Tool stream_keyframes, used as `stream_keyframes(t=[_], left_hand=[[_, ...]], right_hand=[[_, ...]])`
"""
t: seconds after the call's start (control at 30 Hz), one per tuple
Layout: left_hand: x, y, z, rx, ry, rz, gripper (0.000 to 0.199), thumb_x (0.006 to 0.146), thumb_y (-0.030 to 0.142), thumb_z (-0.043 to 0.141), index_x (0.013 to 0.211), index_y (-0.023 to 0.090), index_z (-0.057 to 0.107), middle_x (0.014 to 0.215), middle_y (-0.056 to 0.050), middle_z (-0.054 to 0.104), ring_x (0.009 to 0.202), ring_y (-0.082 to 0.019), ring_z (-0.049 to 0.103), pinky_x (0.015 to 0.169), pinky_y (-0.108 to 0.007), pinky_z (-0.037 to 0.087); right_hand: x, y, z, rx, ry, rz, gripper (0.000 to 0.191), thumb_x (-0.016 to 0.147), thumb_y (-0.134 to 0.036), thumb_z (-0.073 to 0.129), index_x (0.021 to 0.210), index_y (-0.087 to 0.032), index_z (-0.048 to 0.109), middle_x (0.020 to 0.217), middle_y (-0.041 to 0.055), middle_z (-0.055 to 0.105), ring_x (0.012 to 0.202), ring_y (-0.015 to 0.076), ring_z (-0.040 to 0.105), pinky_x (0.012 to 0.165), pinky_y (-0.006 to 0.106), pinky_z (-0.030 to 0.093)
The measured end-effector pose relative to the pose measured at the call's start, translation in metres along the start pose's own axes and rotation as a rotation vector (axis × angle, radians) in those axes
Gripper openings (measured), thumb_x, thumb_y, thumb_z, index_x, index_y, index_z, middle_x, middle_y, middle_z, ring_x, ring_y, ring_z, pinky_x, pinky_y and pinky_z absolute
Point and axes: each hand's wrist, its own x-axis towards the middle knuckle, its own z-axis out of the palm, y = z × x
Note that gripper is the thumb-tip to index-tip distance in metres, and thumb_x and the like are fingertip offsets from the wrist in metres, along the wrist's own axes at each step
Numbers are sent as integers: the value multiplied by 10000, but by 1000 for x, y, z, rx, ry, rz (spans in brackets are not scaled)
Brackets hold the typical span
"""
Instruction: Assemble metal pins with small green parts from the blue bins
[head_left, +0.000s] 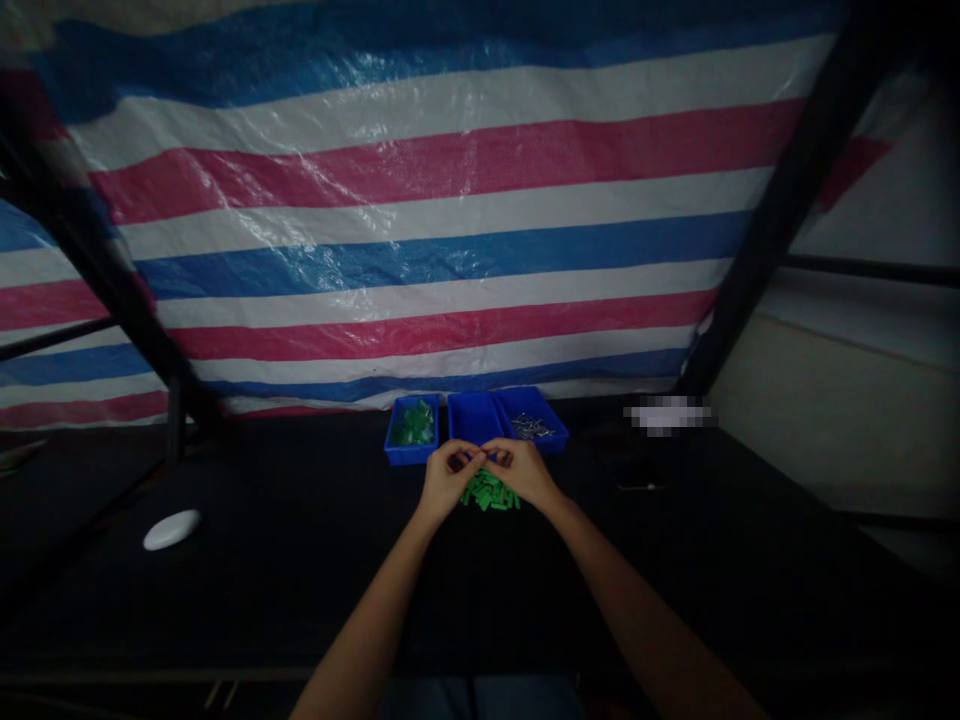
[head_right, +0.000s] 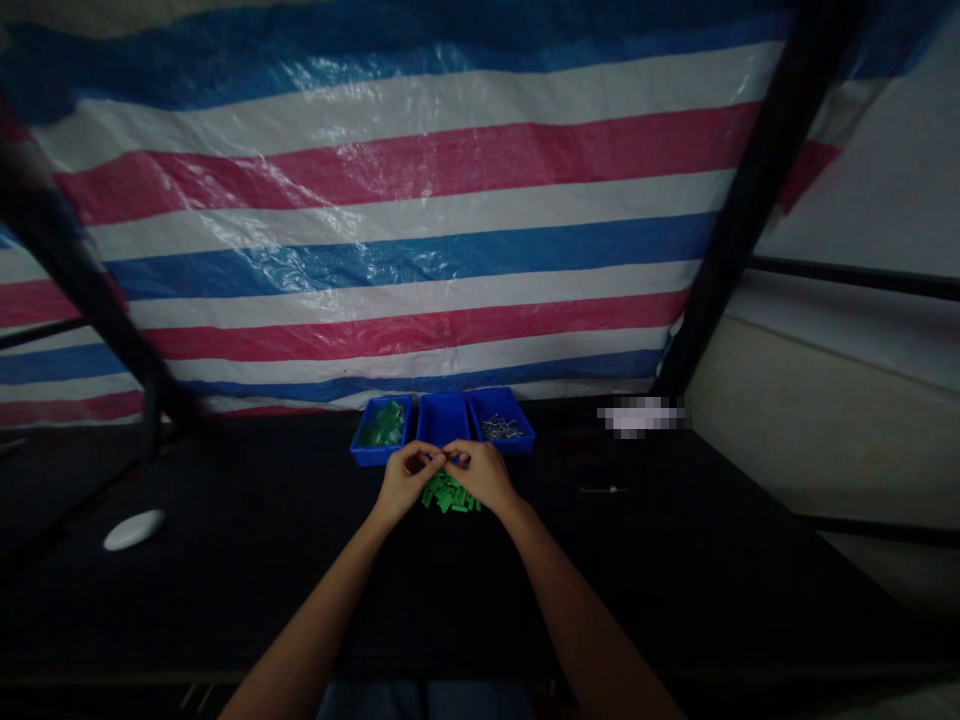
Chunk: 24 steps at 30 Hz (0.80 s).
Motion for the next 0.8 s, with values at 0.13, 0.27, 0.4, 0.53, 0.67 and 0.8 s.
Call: stream_keyframes(t=[0.13, 0.27, 0.4, 0.53, 0.67, 0.8], left_hand=[[-2, 2, -1, 44, 9, 11, 248, 691, 375, 593, 756, 137, 617, 706, -31, 585, 576, -97, 483, 522, -206, 361], [-4, 6, -2, 104, -11, 44, 235, 690, 370, 598, 751, 144, 616, 719, -29, 567, 588, -99, 485, 530, -208, 368], [-5, 11, -3, 145, -3, 60, 231, 684, 373, 603, 737, 149, 616, 723, -30, 565, 599, -103, 491, 554, -213, 381], [-5, 15, -4, 176, -11, 60, 223, 730, 360, 552, 752, 150, 622, 725, -33, 574, 621, -109, 499, 577, -216, 386], [-3, 14, -5, 162, 3, 8, 257, 756, 369, 515, 791, 140, 627, 726, -35, 600, 622, -112, 510, 567, -209, 386], [-2, 10, -5, 137, 14, -30, 299, 774, 384, 483, 852, 134, 628, 722, -33, 618, 625, -115, 528, 563, -203, 393]], right_hand=[[0, 1, 3, -28, -11, 7, 164, 697, -264, 554, 802, -190, 657, 628, 11, 626, 507, 107, 515, 485, 206, 376], [-2, -1, 2, -64, -21, -12, 149, 692, -220, 547, 800, -193, 646, 649, 10, 611, 522, 105, 508, 502, 206, 377], [-3, -5, 0, -104, -24, -43, 169, 675, -154, 540, 805, -210, 633, 730, 7, 615, 582, 108, 518, 560, 211, 390], [-3, -5, -1, -116, -17, -32, 162, 693, -183, 543, 822, -214, 637, 670, 0, 603, 556, 105, 509, 539, 207, 382], [-1, -2, -2, -47, 8, -7, 148, 715, -256, 556, 813, -202, 652, 629, 0, 598, 515, 96, 500, 511, 204, 382], [1, -3, -4, 56, 44, -19, 161, 722, -283, 560, 811, -191, 659, 681, 13, 594, 513, 84, 482, 484, 198, 376]])
